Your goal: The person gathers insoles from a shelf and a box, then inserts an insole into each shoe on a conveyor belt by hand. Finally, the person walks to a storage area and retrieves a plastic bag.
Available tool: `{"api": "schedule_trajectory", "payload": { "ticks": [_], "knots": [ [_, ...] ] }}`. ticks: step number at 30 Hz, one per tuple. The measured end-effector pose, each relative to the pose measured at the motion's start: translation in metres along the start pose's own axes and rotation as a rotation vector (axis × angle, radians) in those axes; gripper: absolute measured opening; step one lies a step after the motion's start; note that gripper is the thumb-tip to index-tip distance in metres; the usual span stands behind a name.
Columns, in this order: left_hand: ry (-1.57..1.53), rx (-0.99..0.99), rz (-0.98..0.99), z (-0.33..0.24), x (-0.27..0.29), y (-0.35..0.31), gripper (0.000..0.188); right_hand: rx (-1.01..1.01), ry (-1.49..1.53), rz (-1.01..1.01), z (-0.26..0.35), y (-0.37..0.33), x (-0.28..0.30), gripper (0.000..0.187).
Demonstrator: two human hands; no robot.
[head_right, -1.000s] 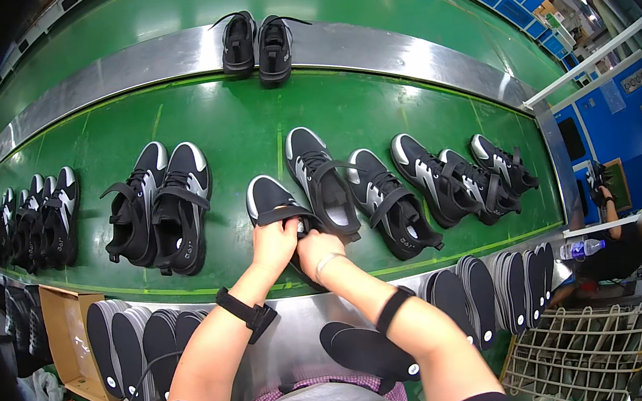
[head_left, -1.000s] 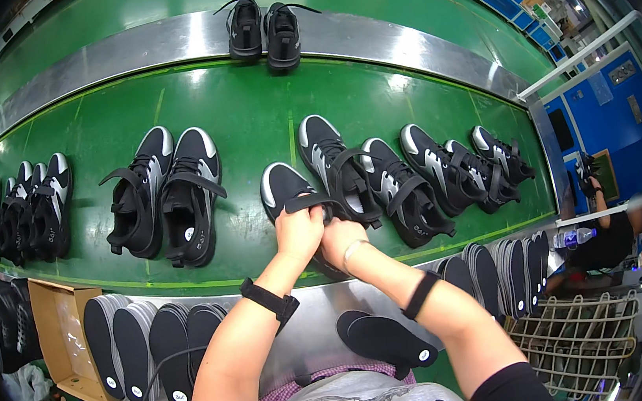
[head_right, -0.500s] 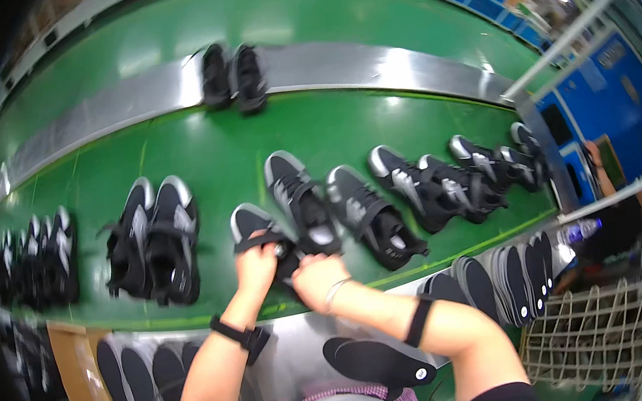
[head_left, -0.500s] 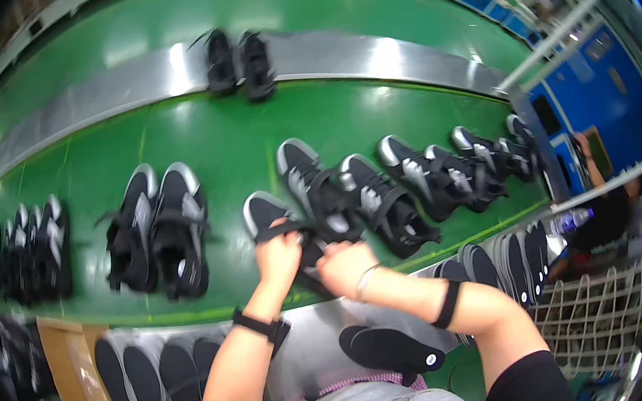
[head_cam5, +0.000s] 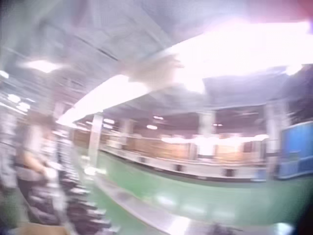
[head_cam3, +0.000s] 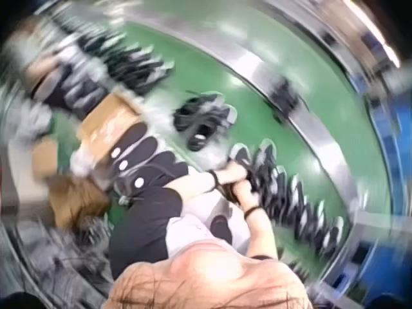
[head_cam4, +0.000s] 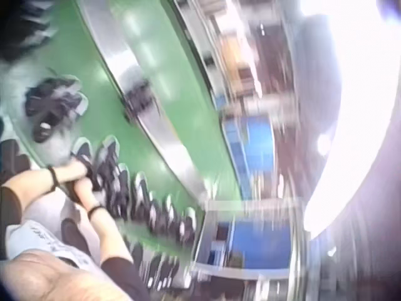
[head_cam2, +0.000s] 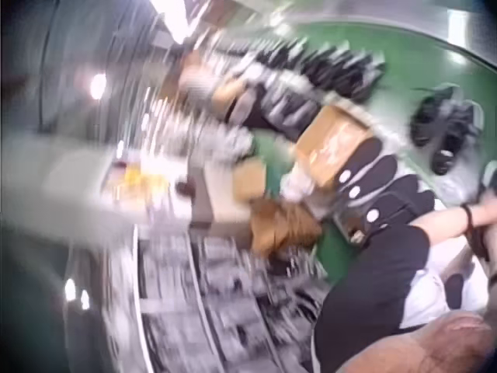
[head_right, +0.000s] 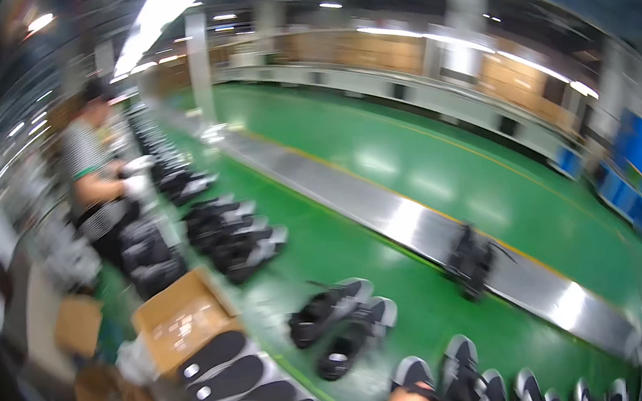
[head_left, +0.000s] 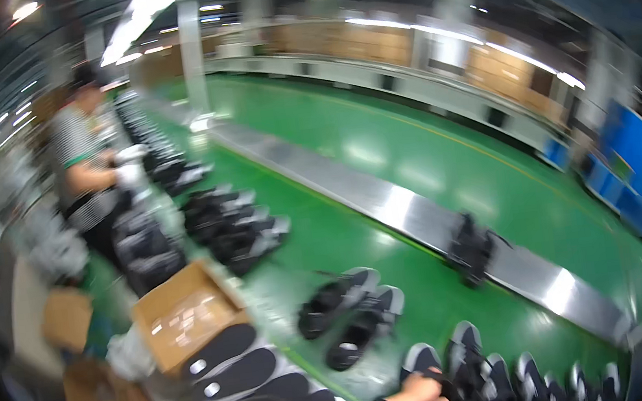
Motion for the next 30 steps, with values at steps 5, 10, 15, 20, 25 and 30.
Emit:
{"api": "schedule_trajectory", "payload": {
  "ticks": [5,10,15,20,25,30],
  "knots": [
    [0.316,-0.096,-0.101,0.026,-0.003,-0.010,0.019,0.534,-0.214,0.844,0.083,-0.017,0.105,0.026],
    [0.419,-0.453,-0.067,0.024,-0.042,-0.001,0.022,0.443,-0.122,1.236,0.053,-0.029,0.131,0.041],
    [0.624,-0.561,0.078,0.045,-0.099,0.018,0.017,0.130,0.074,1.347,0.026,-0.049,0.103,0.062],
    [0.353,-0.358,-0.137,-0.020,0.013,-0.011,0.017,-0.879,1.346,0.845,0.030,-0.002,0.136,0.036],
    [0.335,-0.270,0.014,-0.037,0.032,-0.030,0.023,-1.079,1.123,0.608,0.009,-0.016,0.133,0.010],
    [-0.027,-0.141,0.061,-0.003,0.017,-0.020,0.022,-1.109,1.276,0.539,0.041,-0.018,0.162,0.009]
  ]
}}
Point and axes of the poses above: each hand's wrist, its own y-axis towards the middle knuckle, its own x-axis out of the back of the hand, z = x × y, the point moved 9 cm from there along y, towards the middle knuckle, and after that the axes turned 9 degrees about -z, right-handed, at the moved point
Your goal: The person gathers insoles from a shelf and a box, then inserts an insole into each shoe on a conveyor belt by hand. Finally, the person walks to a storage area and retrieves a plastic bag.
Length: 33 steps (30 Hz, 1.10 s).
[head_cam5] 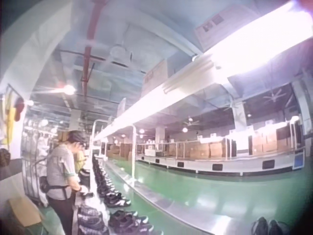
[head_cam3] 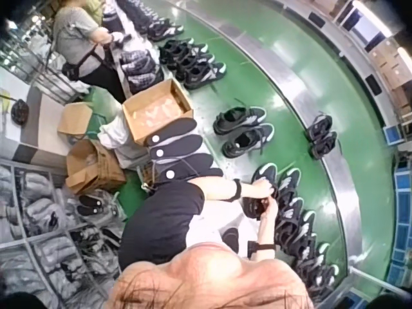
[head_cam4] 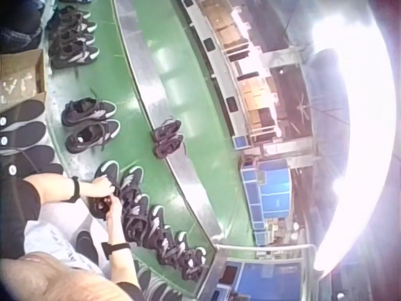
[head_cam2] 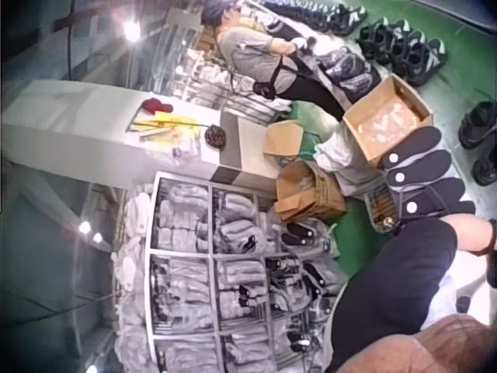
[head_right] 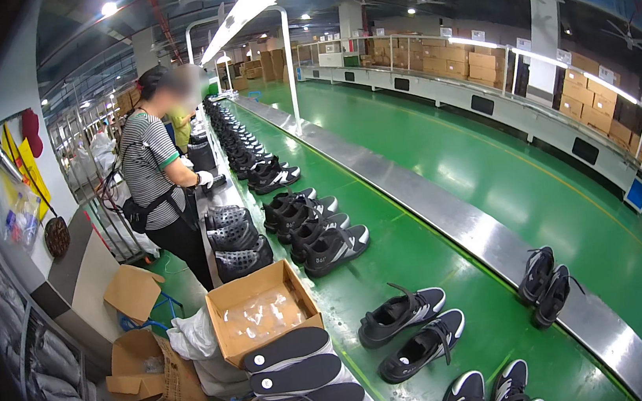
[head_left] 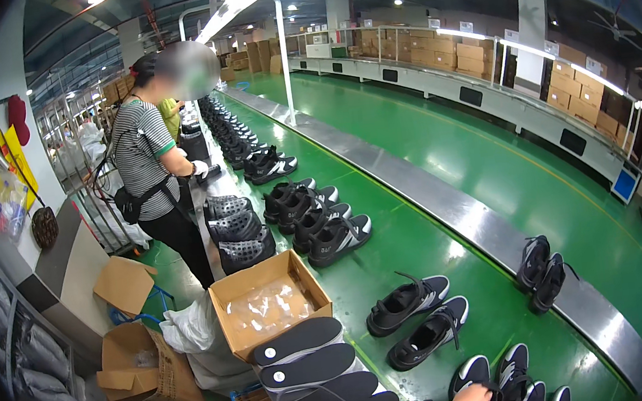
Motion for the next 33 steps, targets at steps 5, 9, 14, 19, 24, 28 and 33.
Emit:
{"api": "schedule_trajectory", "payload": {
  "ticks": [5,9,14,19,24,28,33],
  "knots": [
    [0.235,-0.120,-0.379,-0.036,0.110,0.032,0.011,0.263,0.162,0.257,0.006,0.023,-0.003,0.006],
    [0.317,-0.300,-0.310,-0.111,0.146,0.018,0.053,0.530,-0.348,-0.042,0.043,-0.012,-0.009,0.024],
    [-0.226,0.313,0.480,-0.088,0.088,-0.037,0.023,0.488,-0.320,0.340,0.037,-0.045,-0.031,0.019],
    [0.118,0.348,-0.196,-0.029,0.255,-0.055,0.019,0.919,-1.027,-0.289,0.100,-0.037,0.074,0.021],
    [1.241,0.210,-0.552,0.027,0.458,-0.113,0.034,0.449,-1.400,-0.761,0.093,-0.007,0.219,0.036],
    [1.436,-0.246,-0.703,-0.010,0.415,-0.046,0.034,-0.095,-1.379,-0.427,0.047,0.035,0.236,0.035],
    [0.145,-0.147,0.033,-0.123,0.105,0.048,0.057,-0.110,-1.444,-0.588,0.072,0.029,0.283,0.035]
  ]
}}
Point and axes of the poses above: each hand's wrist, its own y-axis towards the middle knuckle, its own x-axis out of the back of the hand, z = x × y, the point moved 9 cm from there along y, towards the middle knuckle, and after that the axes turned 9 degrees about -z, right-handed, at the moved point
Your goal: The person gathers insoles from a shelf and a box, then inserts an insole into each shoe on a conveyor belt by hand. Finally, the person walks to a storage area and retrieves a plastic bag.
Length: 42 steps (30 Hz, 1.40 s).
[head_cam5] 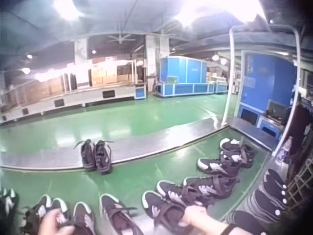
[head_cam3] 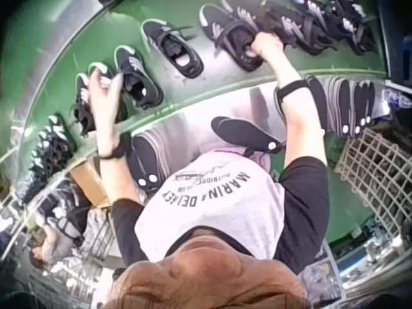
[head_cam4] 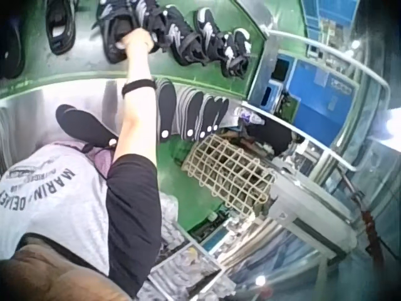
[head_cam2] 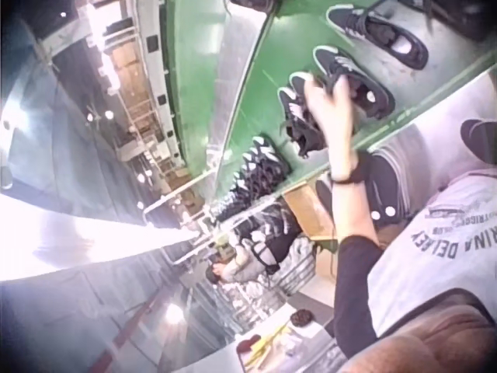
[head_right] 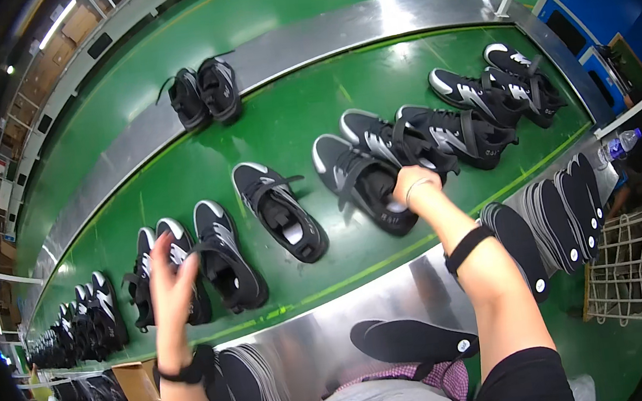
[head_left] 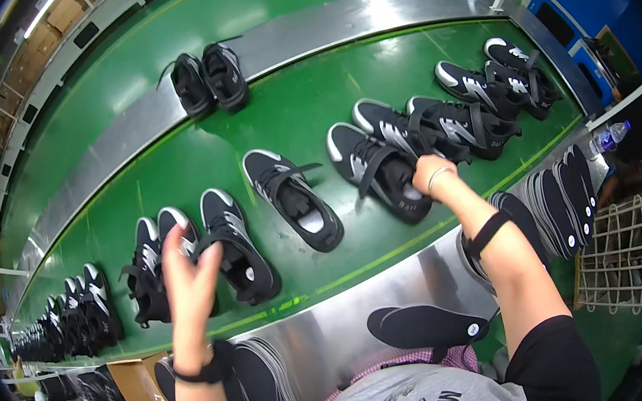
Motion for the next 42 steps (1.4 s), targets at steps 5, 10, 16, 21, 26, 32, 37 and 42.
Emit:
{"api": "schedule_trajectory", "payload": {
  "ticks": [5,10,16,21,26,32,37,42],
  "knots": [
    [0.643,-0.101,0.416,0.010,-0.158,0.005,0.107,0.188,0.187,-0.096,-0.017,0.007,0.010,0.035],
    [0.240,-0.162,-0.010,0.039,-0.144,0.027,0.065,0.148,0.538,-0.483,-0.151,-0.063,0.048,0.026],
    [-0.263,0.160,0.254,0.048,-0.186,0.010,0.033,-0.210,0.028,-0.243,-0.258,-0.133,-0.041,0.044],
    [0.111,-0.293,0.199,-0.024,-0.187,-0.024,0.041,-0.238,0.082,-0.326,-0.267,-0.144,-0.056,0.043],
    [-0.025,-0.079,0.160,-0.006,-0.185,-0.019,0.032,-0.122,0.520,-0.471,-0.227,-0.152,-0.003,0.024],
    [-0.208,0.057,0.276,-0.006,-0.203,-0.013,0.029,0.297,1.139,0.323,-0.029,-0.149,0.022,0.016],
    [-0.508,0.364,0.552,0.023,-0.221,-0.023,0.016,0.552,0.531,0.345,0.098,-0.110,-0.013,0.024],
    [-0.337,0.282,0.473,0.027,-0.215,-0.026,0.017,0.647,-0.216,-0.161,0.173,-0.096,-0.054,0.020]
  ]
}}
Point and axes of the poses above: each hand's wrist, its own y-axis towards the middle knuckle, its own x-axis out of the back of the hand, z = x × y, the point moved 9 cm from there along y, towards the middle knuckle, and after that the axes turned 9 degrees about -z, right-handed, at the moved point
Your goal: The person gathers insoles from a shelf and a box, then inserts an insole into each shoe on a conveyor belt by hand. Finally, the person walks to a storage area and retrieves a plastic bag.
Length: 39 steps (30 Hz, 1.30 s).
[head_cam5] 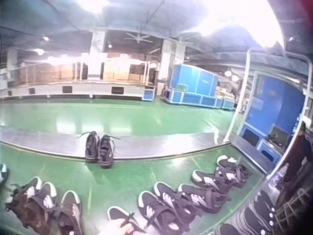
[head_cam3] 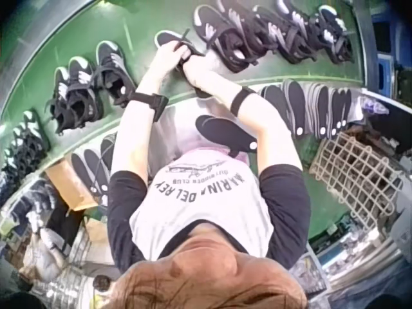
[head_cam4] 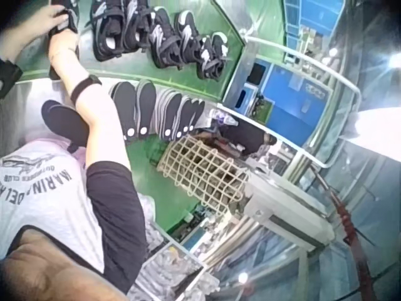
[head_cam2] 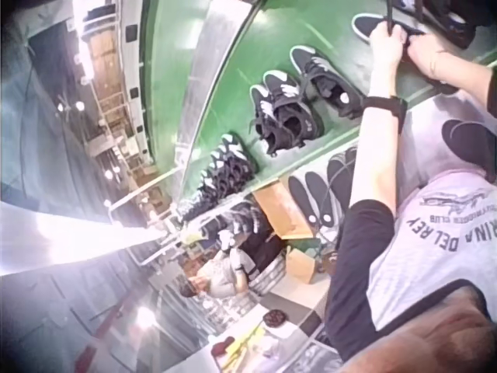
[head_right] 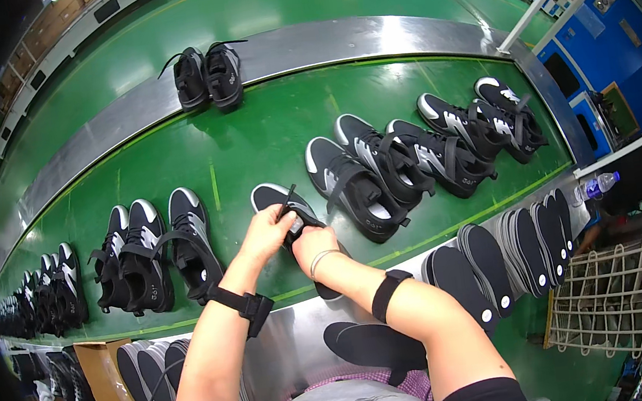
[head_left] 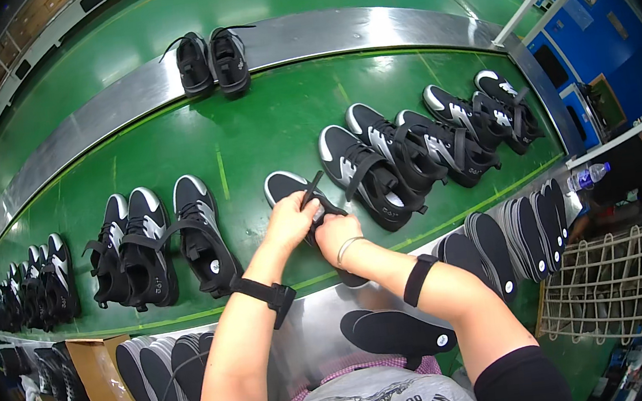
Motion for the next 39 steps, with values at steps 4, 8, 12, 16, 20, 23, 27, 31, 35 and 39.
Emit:
{"api": "schedule_trajectory", "payload": {
  "ticks": [4,8,12,16,20,23,27,31,35,39],
  "knots": [
    [0.094,-0.109,-0.171,-0.003,-0.001,-0.004,0.024,-0.011,0.085,0.003,-0.017,-0.024,0.015,0.029],
    [0.114,-0.098,-0.236,-0.011,0.008,-0.005,0.024,-0.023,0.006,0.174,-0.041,-0.067,0.059,0.040],
    [0.107,-0.046,-0.253,-0.005,0.015,0.001,0.024,0.117,-0.007,0.061,-0.026,-0.051,0.055,0.018],
    [0.231,-0.061,-0.267,-0.009,0.015,-0.002,0.029,0.124,0.024,-0.025,-0.009,-0.005,0.003,0.014],
    [0.174,-0.185,-0.316,-0.011,-0.005,0.001,0.028,0.042,0.018,0.188,-0.033,0.020,-0.055,0.020],
    [0.134,-0.122,-0.330,-0.011,0.004,-0.008,0.022,0.208,0.071,0.376,-0.031,0.018,-0.077,0.036],
    [0.137,-0.093,-0.327,-0.005,0.008,-0.016,0.020,0.284,-0.449,0.497,-0.007,0.004,-0.069,0.036],
    [0.132,-0.106,-0.334,-0.012,0.009,-0.021,0.017,0.261,-0.589,0.522,-0.014,0.003,-0.067,0.032],
    [0.186,-0.100,-0.370,-0.011,0.009,-0.018,0.017,0.360,-0.099,0.282,-0.008,-0.013,-0.021,0.035],
    [0.151,-0.111,-0.347,-0.013,0.004,-0.015,0.017,0.206,0.237,0.673,-0.015,-0.056,-0.017,0.059]
  ]
}}
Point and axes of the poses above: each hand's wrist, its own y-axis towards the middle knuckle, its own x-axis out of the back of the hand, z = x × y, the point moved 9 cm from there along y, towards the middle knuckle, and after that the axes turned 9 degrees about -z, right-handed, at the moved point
